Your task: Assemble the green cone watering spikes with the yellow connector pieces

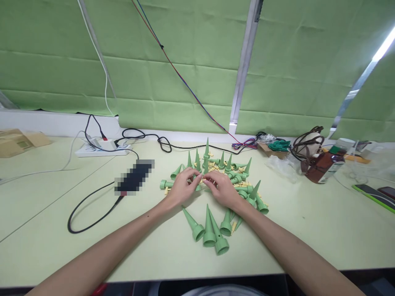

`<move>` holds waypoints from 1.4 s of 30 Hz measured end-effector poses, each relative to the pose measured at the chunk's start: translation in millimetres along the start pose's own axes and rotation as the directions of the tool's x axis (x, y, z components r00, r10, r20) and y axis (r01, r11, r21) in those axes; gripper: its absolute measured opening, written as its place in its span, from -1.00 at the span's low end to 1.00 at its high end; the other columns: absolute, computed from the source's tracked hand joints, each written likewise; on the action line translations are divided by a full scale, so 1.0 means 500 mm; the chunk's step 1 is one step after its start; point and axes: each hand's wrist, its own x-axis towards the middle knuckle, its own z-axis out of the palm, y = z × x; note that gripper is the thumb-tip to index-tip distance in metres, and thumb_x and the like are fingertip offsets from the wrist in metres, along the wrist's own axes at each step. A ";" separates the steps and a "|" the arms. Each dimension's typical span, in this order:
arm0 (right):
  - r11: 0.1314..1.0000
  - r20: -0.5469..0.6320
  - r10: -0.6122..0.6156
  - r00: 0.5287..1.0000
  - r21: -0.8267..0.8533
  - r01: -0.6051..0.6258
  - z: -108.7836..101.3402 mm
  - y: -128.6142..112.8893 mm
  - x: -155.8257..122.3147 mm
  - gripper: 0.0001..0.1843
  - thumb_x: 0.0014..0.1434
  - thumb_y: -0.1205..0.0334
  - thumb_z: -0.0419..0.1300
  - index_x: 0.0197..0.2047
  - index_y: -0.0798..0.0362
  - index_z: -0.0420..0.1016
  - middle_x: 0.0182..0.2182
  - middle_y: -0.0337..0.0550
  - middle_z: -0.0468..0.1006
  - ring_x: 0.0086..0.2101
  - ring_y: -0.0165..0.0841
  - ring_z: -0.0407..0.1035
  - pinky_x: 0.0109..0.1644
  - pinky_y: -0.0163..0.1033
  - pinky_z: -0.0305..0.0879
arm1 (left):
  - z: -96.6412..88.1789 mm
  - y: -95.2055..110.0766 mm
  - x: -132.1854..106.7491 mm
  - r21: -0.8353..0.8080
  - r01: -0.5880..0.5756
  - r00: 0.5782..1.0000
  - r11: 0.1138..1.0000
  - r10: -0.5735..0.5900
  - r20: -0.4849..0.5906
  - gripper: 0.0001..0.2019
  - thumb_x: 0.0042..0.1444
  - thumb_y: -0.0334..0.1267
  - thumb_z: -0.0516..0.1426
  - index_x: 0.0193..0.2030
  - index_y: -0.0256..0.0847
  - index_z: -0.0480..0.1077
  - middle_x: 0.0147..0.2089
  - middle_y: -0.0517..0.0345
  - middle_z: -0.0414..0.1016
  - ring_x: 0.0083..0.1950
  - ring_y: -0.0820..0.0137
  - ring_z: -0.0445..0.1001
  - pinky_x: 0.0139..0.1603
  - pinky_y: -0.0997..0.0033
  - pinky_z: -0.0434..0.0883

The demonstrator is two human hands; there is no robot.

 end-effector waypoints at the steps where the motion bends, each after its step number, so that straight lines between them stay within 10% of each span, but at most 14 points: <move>1: 1.000 0.001 0.001 1.000 -0.001 -0.001 0.000 0.000 0.000 -0.88 0.34 0.33 0.10 -0.16 0.05 0.47 -0.32 -0.14 0.49 -0.29 -0.31 0.38 -0.18 -0.23 0.29 | 0.000 0.000 0.000 0.001 -0.001 1.000 1.000 0.001 -0.003 -0.72 0.27 -0.08 0.06 -0.27 -0.20 0.49 -0.27 0.08 0.42 -0.21 0.33 0.42 -0.40 0.48 0.40; 42: 0.997 0.018 0.030 0.999 0.064 -0.031 -0.002 -0.009 0.000 -0.88 0.33 0.32 0.11 -0.14 0.05 0.48 -0.31 -0.12 0.51 -0.28 -0.30 0.38 -0.17 -0.21 0.32 | -0.001 0.008 -0.004 0.008 -0.054 0.997 0.999 0.054 -0.057 -0.72 0.28 -0.09 0.05 -0.30 -0.20 0.46 -0.30 0.10 0.36 -0.25 0.36 0.40 -0.46 0.51 0.38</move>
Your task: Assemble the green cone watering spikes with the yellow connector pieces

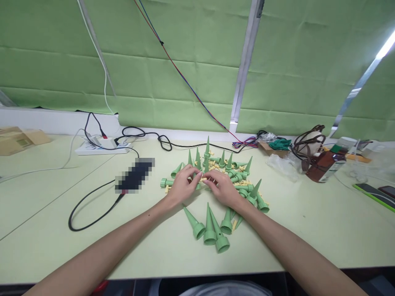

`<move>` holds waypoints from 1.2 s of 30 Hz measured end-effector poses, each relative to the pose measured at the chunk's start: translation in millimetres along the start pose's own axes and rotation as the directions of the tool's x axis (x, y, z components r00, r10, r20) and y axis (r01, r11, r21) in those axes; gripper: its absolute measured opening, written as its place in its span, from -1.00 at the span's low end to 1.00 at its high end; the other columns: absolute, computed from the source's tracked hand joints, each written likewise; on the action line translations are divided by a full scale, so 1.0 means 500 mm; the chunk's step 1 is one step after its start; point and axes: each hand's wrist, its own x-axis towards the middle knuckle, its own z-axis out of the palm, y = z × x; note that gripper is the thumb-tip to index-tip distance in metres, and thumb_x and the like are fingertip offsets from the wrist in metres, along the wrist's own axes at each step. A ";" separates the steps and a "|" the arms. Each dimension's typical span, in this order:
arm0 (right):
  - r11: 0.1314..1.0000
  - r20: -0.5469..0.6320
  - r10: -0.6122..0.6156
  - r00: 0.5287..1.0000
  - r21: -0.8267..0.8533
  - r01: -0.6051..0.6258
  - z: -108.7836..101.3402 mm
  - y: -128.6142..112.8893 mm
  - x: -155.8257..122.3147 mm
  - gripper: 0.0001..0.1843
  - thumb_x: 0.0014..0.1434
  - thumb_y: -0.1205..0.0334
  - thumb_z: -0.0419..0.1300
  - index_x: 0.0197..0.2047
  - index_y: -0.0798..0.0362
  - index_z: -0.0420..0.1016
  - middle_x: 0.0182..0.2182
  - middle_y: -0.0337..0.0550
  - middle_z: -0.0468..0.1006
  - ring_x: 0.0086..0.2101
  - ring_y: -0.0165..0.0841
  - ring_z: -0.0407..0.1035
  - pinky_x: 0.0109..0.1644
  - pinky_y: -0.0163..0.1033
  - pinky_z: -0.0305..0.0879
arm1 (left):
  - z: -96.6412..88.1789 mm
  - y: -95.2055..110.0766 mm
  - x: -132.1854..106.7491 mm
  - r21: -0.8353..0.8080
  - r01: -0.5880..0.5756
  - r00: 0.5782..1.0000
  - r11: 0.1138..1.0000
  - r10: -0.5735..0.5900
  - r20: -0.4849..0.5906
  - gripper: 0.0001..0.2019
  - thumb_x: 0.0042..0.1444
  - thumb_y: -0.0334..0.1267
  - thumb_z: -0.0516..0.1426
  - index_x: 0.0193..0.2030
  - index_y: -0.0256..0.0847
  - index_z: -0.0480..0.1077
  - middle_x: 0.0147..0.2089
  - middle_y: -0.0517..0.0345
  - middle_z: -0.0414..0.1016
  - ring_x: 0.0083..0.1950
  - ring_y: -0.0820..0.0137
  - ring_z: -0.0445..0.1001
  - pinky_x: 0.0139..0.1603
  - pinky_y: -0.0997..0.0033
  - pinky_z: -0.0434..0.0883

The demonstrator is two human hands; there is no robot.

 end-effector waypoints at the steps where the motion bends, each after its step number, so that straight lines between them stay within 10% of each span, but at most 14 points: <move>1: 1.000 0.001 0.001 1.000 0.001 -0.001 0.000 0.000 0.000 -0.88 0.34 0.31 0.11 -0.14 0.05 0.48 -0.31 -0.12 0.51 -0.28 -0.31 0.38 -0.17 -0.21 0.32 | 0.000 0.000 0.000 0.006 -0.004 1.000 1.000 0.004 0.001 -0.73 0.28 -0.09 0.05 -0.30 -0.20 0.46 -0.30 0.10 0.35 -0.25 0.36 0.40 -0.46 0.51 0.38; 21: 0.992 0.031 0.083 0.996 -0.098 -0.079 0.002 0.002 0.001 -0.61 0.43 0.16 -0.02 -0.44 0.06 0.35 -0.51 -0.24 0.40 -0.47 -0.38 0.25 -0.33 -0.27 0.14 | 0.001 0.001 -0.005 0.057 -0.074 0.997 0.996 0.073 0.022 -0.74 0.32 -0.12 0.00 -0.28 -0.20 0.41 -0.30 0.13 0.27 -0.32 0.42 0.35 -0.48 0.53 0.34; 28: 0.999 0.023 0.038 0.999 -0.021 -0.038 -0.001 0.000 -0.002 -0.86 0.33 0.22 0.13 -0.09 0.05 0.43 -0.33 -0.16 0.50 -0.36 -0.34 0.36 -0.27 -0.25 0.28 | 0.000 0.000 -0.005 0.087 -0.075 0.997 0.993 0.075 0.003 -0.75 0.31 -0.15 0.00 -0.29 -0.19 0.41 -0.31 0.13 0.27 -0.31 0.41 0.35 -0.43 0.51 0.36; 36: 1.000 0.016 -0.021 1.000 -0.016 0.021 -0.001 0.000 -0.002 -0.93 0.31 0.33 0.14 -0.19 0.04 0.45 -0.35 -0.16 0.48 -0.32 -0.32 0.36 -0.21 -0.22 0.30 | -0.001 0.003 -0.005 0.050 -0.062 0.998 0.997 0.062 -0.008 -0.75 0.30 -0.15 0.02 -0.30 -0.20 0.43 -0.30 0.11 0.30 -0.30 0.40 0.35 -0.47 0.52 0.35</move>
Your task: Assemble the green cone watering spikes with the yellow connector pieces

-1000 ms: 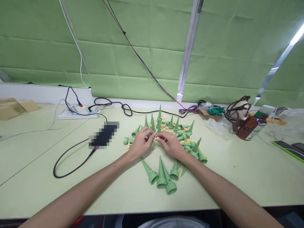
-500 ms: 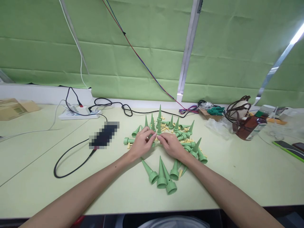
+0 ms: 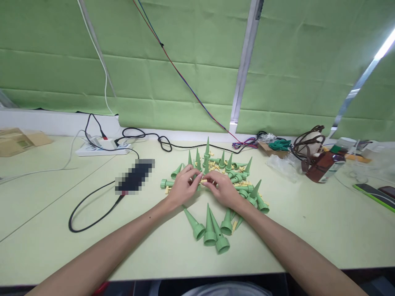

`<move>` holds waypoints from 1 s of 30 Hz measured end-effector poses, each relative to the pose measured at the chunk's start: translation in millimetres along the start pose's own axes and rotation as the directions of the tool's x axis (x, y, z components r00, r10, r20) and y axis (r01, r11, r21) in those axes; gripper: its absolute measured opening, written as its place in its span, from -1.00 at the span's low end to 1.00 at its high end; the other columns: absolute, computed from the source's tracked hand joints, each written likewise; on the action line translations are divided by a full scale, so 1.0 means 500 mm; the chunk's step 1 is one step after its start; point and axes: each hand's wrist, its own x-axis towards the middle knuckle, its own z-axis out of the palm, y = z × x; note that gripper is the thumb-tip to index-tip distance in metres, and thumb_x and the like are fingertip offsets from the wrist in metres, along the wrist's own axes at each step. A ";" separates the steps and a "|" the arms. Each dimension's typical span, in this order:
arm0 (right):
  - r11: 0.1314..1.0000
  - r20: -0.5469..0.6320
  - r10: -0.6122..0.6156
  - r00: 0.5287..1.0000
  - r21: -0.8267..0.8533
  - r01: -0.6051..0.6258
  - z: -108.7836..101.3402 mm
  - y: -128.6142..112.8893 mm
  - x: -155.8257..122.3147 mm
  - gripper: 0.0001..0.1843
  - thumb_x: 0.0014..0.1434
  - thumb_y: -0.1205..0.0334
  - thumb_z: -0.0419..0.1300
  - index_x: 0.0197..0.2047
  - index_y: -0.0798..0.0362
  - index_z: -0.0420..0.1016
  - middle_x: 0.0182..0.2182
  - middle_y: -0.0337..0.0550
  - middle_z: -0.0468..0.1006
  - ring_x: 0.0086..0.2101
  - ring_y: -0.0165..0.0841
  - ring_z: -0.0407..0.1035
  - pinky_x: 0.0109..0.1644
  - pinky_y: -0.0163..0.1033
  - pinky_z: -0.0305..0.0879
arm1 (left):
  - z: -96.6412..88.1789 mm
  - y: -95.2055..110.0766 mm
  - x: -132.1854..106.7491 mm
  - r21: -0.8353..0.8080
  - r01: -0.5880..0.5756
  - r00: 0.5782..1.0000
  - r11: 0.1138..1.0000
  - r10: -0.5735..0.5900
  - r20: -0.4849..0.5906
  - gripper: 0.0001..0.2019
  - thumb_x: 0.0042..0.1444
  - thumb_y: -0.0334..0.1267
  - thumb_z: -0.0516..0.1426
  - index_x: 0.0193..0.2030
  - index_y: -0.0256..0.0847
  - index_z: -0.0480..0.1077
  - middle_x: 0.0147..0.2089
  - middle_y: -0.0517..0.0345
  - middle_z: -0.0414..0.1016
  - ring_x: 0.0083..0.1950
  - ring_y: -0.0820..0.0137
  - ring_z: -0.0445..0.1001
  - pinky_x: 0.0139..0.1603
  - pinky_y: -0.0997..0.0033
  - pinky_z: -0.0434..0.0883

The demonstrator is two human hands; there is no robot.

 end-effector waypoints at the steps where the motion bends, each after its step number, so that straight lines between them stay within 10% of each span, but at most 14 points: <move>1: 1.000 -0.008 -0.005 1.000 0.001 0.005 0.000 0.000 0.001 -0.93 0.31 0.33 0.14 -0.19 0.04 0.45 -0.35 -0.16 0.48 -0.32 -0.32 0.36 -0.22 -0.22 0.30 | 0.000 0.001 0.000 -0.010 0.011 1.000 1.000 -0.011 -0.002 -0.74 0.30 -0.13 0.02 -0.30 -0.20 0.43 -0.30 0.11 0.30 -0.30 0.40 0.36 -0.48 0.53 0.35; 30: 0.994 0.073 0.096 0.993 -0.056 -0.092 0.005 0.004 0.000 -0.60 0.43 0.14 -0.04 -0.46 0.05 0.28 -0.53 -0.26 0.36 -0.48 -0.40 0.21 -0.35 -0.30 0.08 | 0.002 -0.005 -0.004 0.025 -0.103 0.995 0.994 0.103 -0.003 -0.79 0.32 -0.23 0.02 -0.29 -0.22 0.40 -0.32 0.16 0.24 -0.36 0.46 0.31 -0.44 0.51 0.32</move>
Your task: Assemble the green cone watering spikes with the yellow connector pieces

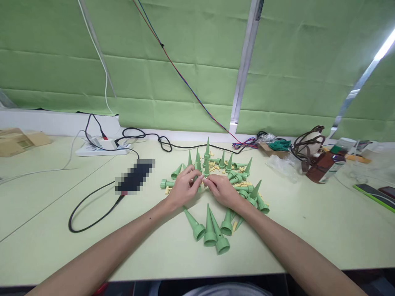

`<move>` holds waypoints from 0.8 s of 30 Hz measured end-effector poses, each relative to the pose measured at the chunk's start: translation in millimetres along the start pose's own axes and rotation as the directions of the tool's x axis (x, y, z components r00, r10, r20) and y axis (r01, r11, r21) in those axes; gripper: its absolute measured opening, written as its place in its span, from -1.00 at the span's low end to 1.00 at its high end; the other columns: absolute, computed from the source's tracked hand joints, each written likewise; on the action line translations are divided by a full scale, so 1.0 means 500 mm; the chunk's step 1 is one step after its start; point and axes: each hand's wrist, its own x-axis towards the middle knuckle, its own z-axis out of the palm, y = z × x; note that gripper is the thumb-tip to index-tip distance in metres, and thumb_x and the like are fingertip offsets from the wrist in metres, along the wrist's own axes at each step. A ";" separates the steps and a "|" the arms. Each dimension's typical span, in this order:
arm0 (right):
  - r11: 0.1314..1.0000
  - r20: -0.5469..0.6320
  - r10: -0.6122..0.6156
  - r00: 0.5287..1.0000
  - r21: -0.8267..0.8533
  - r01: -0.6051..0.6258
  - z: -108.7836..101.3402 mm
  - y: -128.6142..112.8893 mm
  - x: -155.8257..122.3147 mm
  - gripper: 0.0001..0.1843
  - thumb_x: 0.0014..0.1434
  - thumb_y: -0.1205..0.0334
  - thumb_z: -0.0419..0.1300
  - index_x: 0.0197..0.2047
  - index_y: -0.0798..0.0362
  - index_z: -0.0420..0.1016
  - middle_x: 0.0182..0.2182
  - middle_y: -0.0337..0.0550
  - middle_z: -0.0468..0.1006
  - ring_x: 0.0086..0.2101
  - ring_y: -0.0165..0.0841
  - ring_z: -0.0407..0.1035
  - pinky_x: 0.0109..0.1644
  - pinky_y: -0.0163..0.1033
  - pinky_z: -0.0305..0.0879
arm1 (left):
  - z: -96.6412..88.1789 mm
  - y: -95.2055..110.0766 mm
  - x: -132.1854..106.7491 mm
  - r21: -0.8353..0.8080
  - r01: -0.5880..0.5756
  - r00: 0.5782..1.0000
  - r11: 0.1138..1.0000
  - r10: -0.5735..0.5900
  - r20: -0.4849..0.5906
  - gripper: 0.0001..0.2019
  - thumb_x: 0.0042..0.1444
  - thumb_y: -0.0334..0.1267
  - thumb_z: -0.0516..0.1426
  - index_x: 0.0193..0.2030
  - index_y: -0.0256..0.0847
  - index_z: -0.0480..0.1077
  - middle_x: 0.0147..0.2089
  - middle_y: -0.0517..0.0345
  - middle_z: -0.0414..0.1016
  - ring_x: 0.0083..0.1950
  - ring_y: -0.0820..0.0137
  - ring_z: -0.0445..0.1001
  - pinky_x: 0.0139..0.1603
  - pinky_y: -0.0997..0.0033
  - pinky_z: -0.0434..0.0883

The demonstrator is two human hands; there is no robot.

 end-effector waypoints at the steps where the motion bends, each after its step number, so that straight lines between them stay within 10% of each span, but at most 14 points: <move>1: 1.000 0.006 0.006 1.000 0.001 -0.006 0.000 0.000 0.000 -0.58 0.43 0.12 -0.05 -0.46 0.05 0.28 -0.54 -0.27 0.36 -0.49 -0.41 0.20 -0.35 -0.30 0.07 | 0.000 0.000 0.000 0.001 -0.004 1.000 1.000 0.004 -0.001 -0.79 0.32 -0.23 0.02 -0.29 -0.22 0.40 -0.32 0.17 0.23 -0.36 0.46 0.32 -0.44 0.50 0.32; 14: 0.994 -0.053 -0.033 0.998 0.106 0.038 -0.007 -0.012 -0.001 -0.85 0.33 0.22 0.12 -0.07 0.06 0.41 -0.34 -0.18 0.47 -0.37 -0.36 0.34 -0.27 -0.28 0.24 | -0.001 0.003 0.002 0.026 0.015 0.999 1.000 -0.014 -0.048 -0.80 0.32 -0.24 0.03 -0.28 -0.21 0.42 -0.32 0.16 0.25 -0.33 0.45 0.32 -0.40 0.51 0.33; 24: 0.997 -0.053 -0.049 0.997 0.065 0.052 -0.005 -0.009 0.000 -0.87 0.34 0.30 0.09 -0.28 0.06 0.40 -0.43 -0.23 0.42 -0.41 -0.37 0.28 -0.27 -0.29 0.18 | 0.000 0.002 0.001 0.003 0.018 0.999 1.000 -0.018 -0.044 -0.80 0.32 -0.24 0.03 -0.30 -0.21 0.39 -0.32 0.18 0.23 -0.36 0.47 0.30 -0.46 0.53 0.29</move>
